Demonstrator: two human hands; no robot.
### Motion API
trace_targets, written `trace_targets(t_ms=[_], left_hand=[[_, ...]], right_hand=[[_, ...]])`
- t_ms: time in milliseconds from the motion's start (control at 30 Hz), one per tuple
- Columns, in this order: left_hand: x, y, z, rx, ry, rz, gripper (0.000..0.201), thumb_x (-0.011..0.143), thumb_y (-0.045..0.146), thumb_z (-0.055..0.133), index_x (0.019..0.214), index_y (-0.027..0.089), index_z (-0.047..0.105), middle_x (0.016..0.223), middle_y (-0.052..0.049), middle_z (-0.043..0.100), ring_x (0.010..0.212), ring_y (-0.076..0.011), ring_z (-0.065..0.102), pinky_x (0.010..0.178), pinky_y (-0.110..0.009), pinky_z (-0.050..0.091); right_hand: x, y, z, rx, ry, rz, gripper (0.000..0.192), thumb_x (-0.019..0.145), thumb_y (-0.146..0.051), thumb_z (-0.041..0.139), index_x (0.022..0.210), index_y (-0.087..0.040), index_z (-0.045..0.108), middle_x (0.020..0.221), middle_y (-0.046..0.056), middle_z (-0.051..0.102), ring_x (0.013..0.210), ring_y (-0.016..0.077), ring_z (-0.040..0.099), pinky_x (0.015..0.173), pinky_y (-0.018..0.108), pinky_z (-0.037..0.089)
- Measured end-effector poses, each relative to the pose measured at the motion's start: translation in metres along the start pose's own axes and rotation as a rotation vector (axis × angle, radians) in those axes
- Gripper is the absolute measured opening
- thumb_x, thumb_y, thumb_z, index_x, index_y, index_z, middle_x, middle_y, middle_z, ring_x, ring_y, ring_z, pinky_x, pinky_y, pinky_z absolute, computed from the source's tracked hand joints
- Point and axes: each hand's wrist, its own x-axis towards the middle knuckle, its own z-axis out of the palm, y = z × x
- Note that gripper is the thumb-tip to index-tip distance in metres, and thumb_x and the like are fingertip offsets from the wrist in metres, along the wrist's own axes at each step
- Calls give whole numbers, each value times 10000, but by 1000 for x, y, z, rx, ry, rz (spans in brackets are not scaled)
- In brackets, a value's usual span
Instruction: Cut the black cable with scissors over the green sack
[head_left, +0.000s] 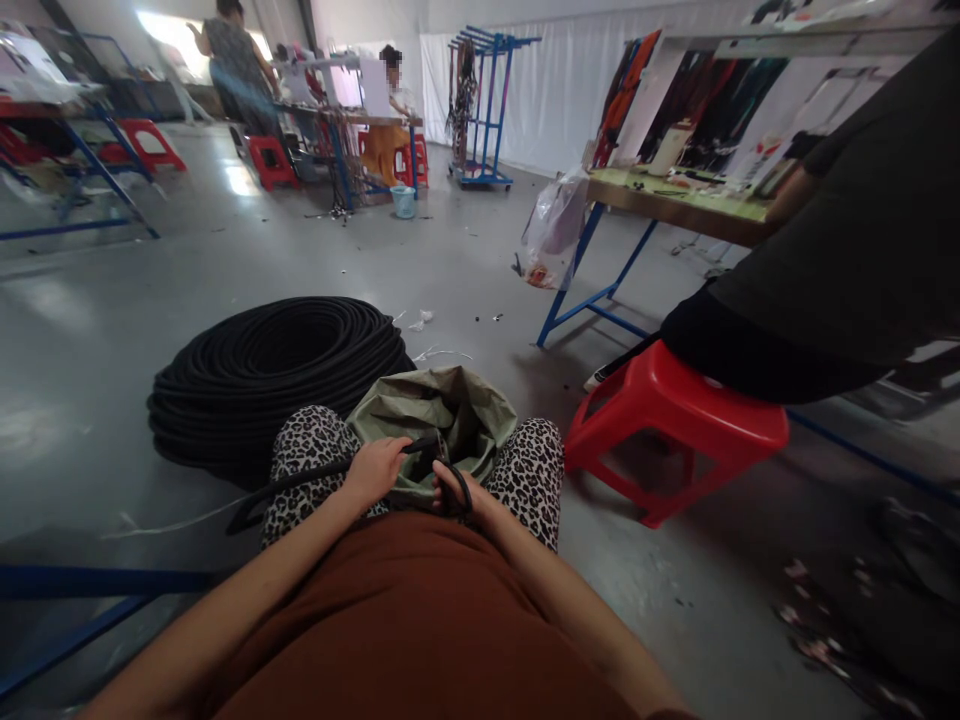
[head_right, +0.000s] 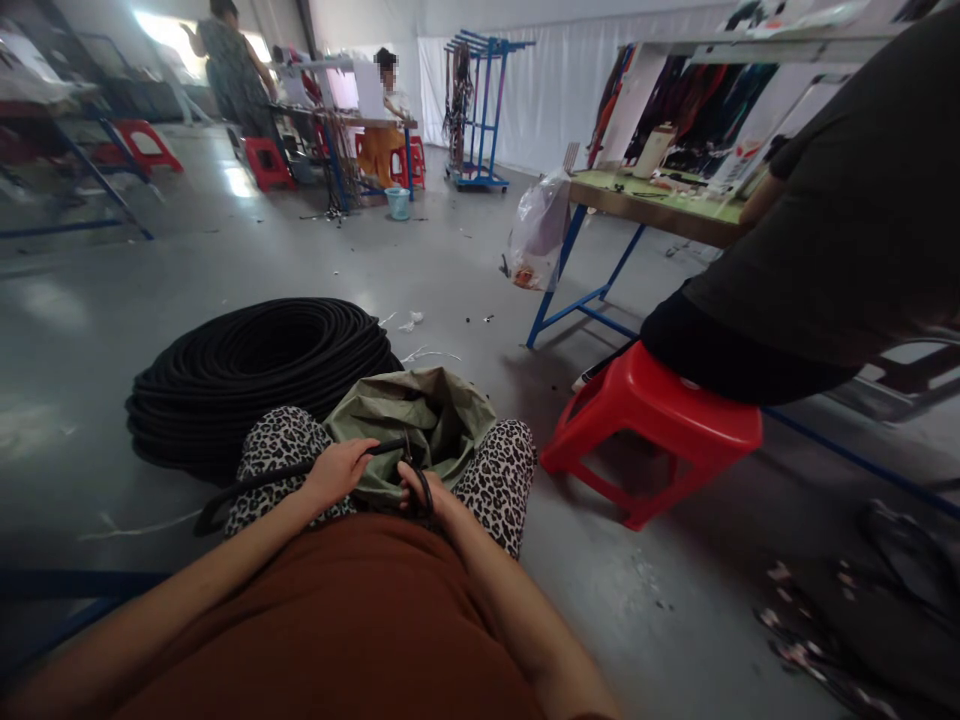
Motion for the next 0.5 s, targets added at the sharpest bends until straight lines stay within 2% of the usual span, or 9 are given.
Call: trace_targets(t_ms=[267,500], left_hand=[[1,-4,1,-11,-38,-12,402,1000,219,499,1320,211,742,1297,-112,808,1195,-268,754,1048,-406,573],[0,-1,1,-4,-43,-35,403,1014,209,493,1342,193,728,1299,-125,801,1188,-272,751,1055,-409,567]], right_hand=[[-2,-1,-3,-168,19,-47,475,1100,-492,587,774,-149,625,571,-11,588,452,112,558,474,211,466],[2,2,-3,-174,15,-72,499,1046,-551,664,731,-167,615,569,-8,591,466,122,561,483,219,471]])
